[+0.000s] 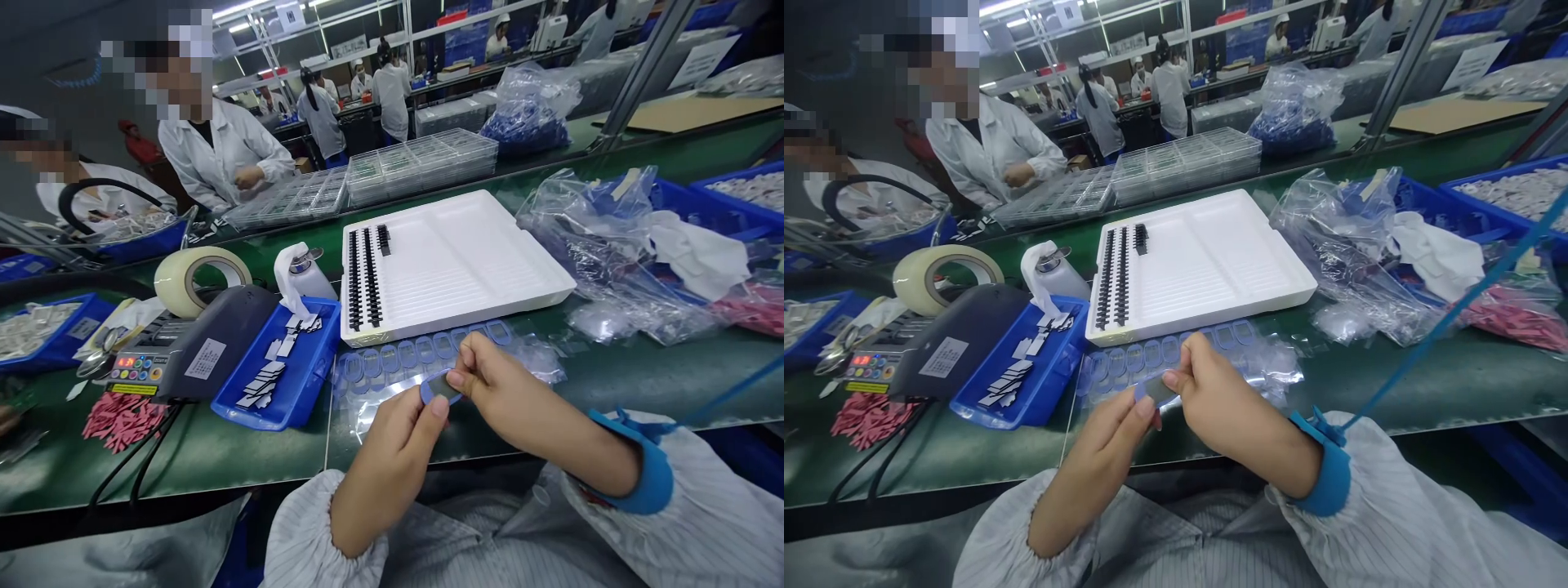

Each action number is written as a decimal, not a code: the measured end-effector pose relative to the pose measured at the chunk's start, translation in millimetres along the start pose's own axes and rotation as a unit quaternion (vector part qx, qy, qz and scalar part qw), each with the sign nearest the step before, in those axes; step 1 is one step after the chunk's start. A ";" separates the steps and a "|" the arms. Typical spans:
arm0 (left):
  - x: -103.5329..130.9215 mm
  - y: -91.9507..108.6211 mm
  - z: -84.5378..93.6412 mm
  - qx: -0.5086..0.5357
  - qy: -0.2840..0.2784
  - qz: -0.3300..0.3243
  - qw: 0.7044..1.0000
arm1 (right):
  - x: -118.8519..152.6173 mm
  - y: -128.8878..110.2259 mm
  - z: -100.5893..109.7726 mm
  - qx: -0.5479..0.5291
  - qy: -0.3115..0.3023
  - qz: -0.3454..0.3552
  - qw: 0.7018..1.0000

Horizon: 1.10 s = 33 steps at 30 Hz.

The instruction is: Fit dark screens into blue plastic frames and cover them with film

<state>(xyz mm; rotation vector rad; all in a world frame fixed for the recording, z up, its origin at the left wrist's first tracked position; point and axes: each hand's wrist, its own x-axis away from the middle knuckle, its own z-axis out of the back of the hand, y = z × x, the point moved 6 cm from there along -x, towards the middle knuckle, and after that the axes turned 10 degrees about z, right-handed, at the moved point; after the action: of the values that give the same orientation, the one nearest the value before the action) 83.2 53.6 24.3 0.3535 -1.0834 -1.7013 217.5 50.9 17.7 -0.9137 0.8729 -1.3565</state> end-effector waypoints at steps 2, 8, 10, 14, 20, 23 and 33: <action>-0.1 3.2 -0.8 -0.033 -0.002 -0.014 0.999 | 3.1 -0.1 0.3 -0.014 0.010 0.012 1.000; 3.4 13.0 0.2 -0.105 0.006 -0.072 0.992 | 15.5 -6.3 8.1 -0.075 0.053 0.071 0.993; 4.6 16.9 2.2 -0.100 -0.011 -0.074 0.992 | 17.3 -7.6 13.9 -0.165 0.059 0.085 0.981; 7.7 29.4 6.1 -0.073 -0.063 -0.072 0.993 | 20.8 -10.2 23.3 -0.368 0.004 0.063 0.928; 11.7 53.8 9.9 -0.066 -0.096 -0.105 0.988 | 35.4 -14.8 36.4 -0.445 -0.083 0.003 0.892; 12.3 63.6 7.6 -0.085 -0.107 -0.115 0.984 | 40.8 -11.6 36.6 -0.483 -0.116 -0.045 0.867; 13.1 101.8 -19.1 -0.335 -0.014 -0.345 0.877 | 47.4 2.6 55.0 -0.517 -0.185 -0.048 0.835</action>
<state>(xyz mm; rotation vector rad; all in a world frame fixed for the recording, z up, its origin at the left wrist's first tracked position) 152.3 27.6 98.1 0.2742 -0.3125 -2.5957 270.2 5.4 38.1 -1.9930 1.2679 -0.6508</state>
